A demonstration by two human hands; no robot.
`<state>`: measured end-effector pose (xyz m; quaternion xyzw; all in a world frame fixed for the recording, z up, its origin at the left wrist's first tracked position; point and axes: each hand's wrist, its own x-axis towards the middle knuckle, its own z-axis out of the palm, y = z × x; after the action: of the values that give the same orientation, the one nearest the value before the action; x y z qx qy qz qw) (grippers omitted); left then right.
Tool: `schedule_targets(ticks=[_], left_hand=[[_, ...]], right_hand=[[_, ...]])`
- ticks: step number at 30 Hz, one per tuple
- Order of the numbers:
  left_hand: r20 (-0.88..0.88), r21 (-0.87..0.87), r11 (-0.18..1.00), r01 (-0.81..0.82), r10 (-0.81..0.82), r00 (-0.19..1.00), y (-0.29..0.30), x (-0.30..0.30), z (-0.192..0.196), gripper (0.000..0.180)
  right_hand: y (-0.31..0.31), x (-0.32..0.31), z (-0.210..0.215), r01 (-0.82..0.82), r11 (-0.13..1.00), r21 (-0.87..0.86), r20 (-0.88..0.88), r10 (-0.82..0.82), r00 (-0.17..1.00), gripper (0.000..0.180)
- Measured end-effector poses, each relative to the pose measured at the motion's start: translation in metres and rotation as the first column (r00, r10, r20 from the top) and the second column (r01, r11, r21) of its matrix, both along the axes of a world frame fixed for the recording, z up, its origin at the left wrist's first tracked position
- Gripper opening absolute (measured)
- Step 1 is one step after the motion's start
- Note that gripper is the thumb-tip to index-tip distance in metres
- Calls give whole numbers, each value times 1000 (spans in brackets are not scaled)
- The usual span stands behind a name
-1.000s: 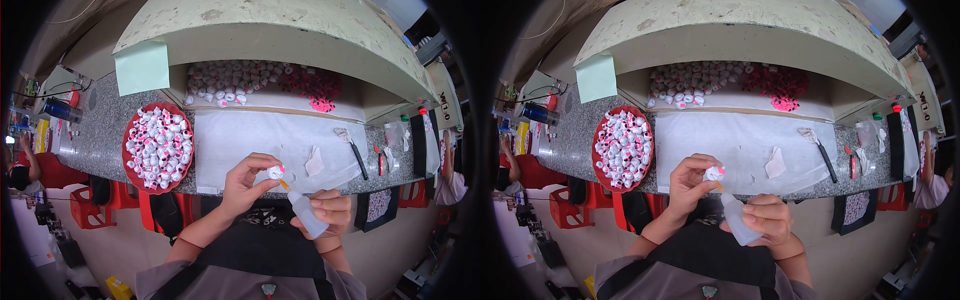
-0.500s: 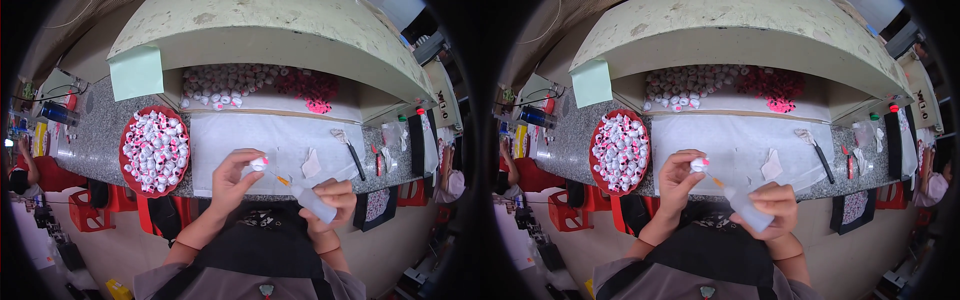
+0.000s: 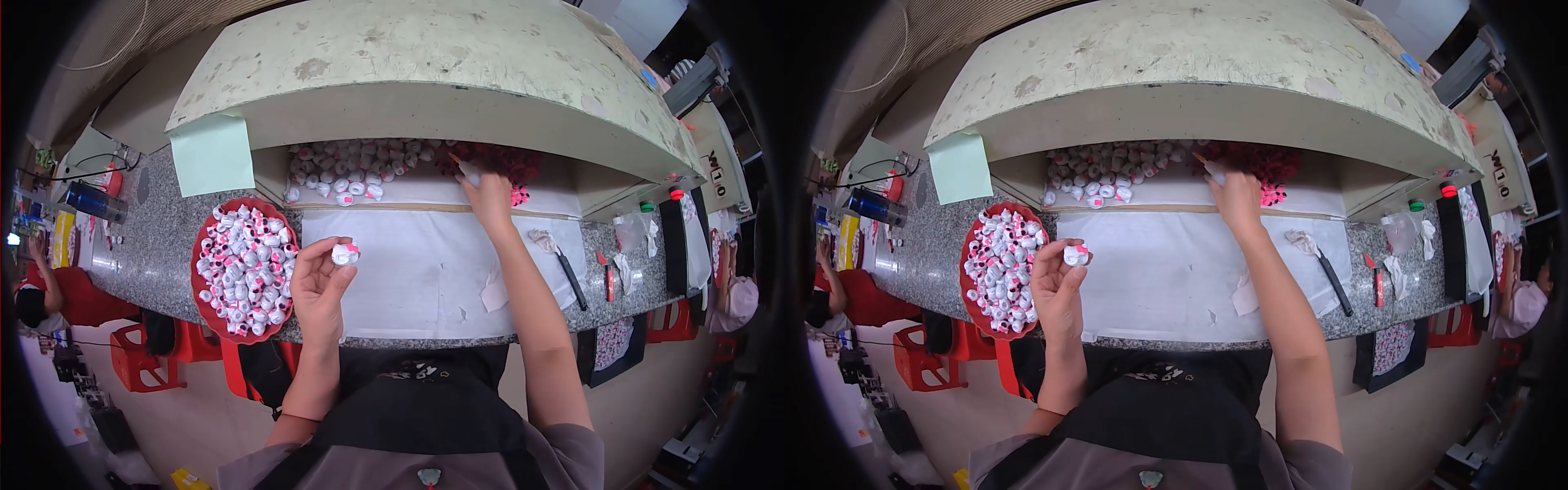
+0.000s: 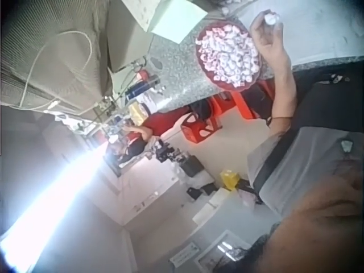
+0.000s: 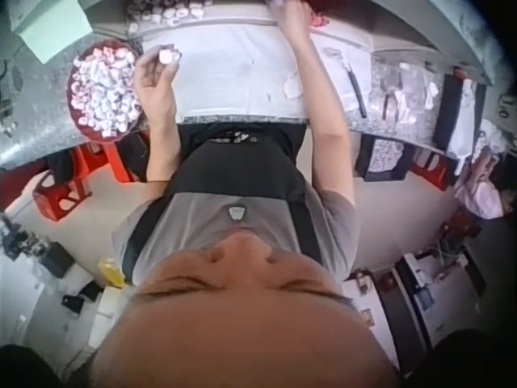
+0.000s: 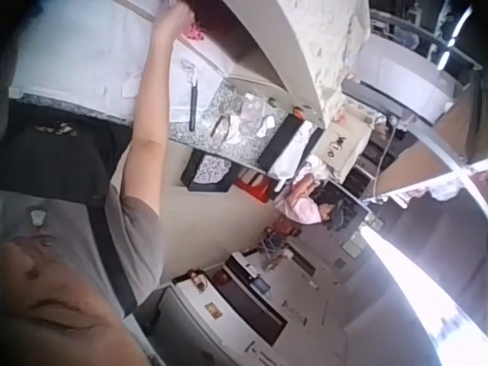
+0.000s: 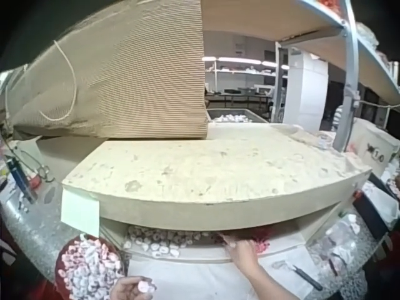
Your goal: Assembling small white containers by applying a substance from a squeeze bottle to the caps.
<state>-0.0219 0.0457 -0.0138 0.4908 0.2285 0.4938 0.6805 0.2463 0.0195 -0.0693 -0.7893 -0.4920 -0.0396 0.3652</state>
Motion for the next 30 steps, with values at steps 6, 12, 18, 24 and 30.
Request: schedule_targets(ticks=[6,12,18,24,30], left_hand=[[-58,-18,1000,-9,8,998,-1,-6,-3,34],[-31,-104,986,128,-132,991,-11,4,-8,34],[-34,-93,980,177,-181,983,-18,10,-9,34],[-57,-85,990,114,-119,991,-12,0,-12,33],[-47,-110,987,119,-125,991,-11,-6,-15,34]], right_hand=[[19,1,-17,52,999,-11,115,-51,992,29],[-21,-31,17,32,998,62,-311,-11,950,22],[-14,-20,-7,70,993,99,-209,-48,977,22],[10,-14,-17,11,996,-86,12,-10,1000,21],[-6,-27,6,-96,992,-83,-254,72,965,21]])
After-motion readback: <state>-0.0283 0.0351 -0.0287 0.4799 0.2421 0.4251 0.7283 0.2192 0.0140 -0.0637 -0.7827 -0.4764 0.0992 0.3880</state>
